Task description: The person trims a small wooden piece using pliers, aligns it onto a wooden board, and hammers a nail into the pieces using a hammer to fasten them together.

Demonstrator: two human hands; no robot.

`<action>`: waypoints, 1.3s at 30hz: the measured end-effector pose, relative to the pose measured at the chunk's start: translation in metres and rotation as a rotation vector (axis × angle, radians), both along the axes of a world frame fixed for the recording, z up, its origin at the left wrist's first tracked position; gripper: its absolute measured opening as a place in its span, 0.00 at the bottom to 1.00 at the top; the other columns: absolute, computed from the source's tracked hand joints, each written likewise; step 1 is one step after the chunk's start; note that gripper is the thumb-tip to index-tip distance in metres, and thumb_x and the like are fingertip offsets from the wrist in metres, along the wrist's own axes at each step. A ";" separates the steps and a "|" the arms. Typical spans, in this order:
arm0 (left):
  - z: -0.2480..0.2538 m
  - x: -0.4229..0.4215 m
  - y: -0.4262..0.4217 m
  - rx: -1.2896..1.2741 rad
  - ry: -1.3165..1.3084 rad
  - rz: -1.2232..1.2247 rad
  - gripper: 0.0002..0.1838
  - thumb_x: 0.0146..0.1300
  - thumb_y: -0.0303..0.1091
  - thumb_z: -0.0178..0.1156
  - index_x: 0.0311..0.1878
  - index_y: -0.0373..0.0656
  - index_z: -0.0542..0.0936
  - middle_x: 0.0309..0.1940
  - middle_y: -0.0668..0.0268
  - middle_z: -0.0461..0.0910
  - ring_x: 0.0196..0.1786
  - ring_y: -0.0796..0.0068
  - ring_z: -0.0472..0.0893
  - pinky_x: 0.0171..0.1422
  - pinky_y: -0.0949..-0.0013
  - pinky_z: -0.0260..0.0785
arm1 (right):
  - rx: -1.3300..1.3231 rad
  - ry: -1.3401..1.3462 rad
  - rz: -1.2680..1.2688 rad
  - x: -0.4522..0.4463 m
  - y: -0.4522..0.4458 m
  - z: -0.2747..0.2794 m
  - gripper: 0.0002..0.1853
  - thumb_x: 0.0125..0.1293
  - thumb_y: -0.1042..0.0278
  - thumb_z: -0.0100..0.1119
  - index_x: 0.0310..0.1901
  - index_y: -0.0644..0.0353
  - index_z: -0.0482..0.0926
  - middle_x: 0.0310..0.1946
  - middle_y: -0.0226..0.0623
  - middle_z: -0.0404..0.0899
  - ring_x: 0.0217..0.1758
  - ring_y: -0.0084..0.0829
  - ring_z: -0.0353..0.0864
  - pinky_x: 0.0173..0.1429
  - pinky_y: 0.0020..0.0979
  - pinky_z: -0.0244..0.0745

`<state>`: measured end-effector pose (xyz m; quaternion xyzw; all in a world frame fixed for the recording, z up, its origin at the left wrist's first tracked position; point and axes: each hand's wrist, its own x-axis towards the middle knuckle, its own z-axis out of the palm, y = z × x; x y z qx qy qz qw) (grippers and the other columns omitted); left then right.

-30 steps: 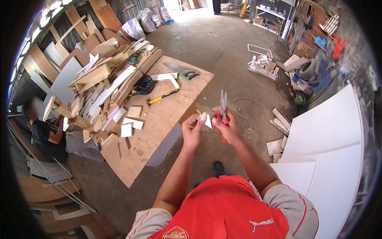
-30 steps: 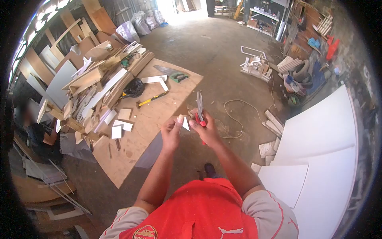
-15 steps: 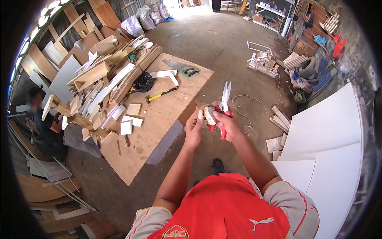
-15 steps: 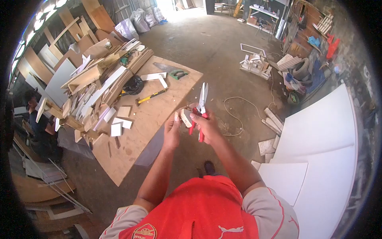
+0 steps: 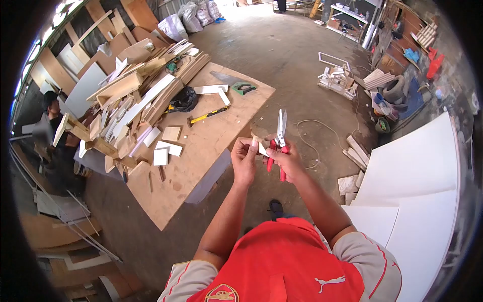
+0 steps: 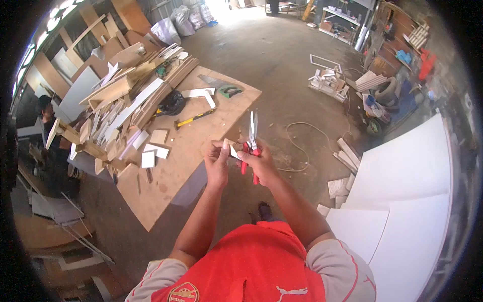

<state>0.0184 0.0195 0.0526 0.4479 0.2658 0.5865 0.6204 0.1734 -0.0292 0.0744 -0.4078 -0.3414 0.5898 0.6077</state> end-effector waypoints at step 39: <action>-0.106 -0.326 0.042 -0.482 0.130 0.456 0.13 0.79 0.33 0.67 0.53 0.31 0.80 0.46 0.57 0.87 0.47 0.68 0.89 0.55 0.63 0.86 | -0.208 -0.404 0.379 -0.340 0.116 -0.127 0.24 0.73 0.51 0.70 0.48 0.63 0.71 0.39 0.33 0.75 0.42 0.23 0.75 0.44 0.31 0.72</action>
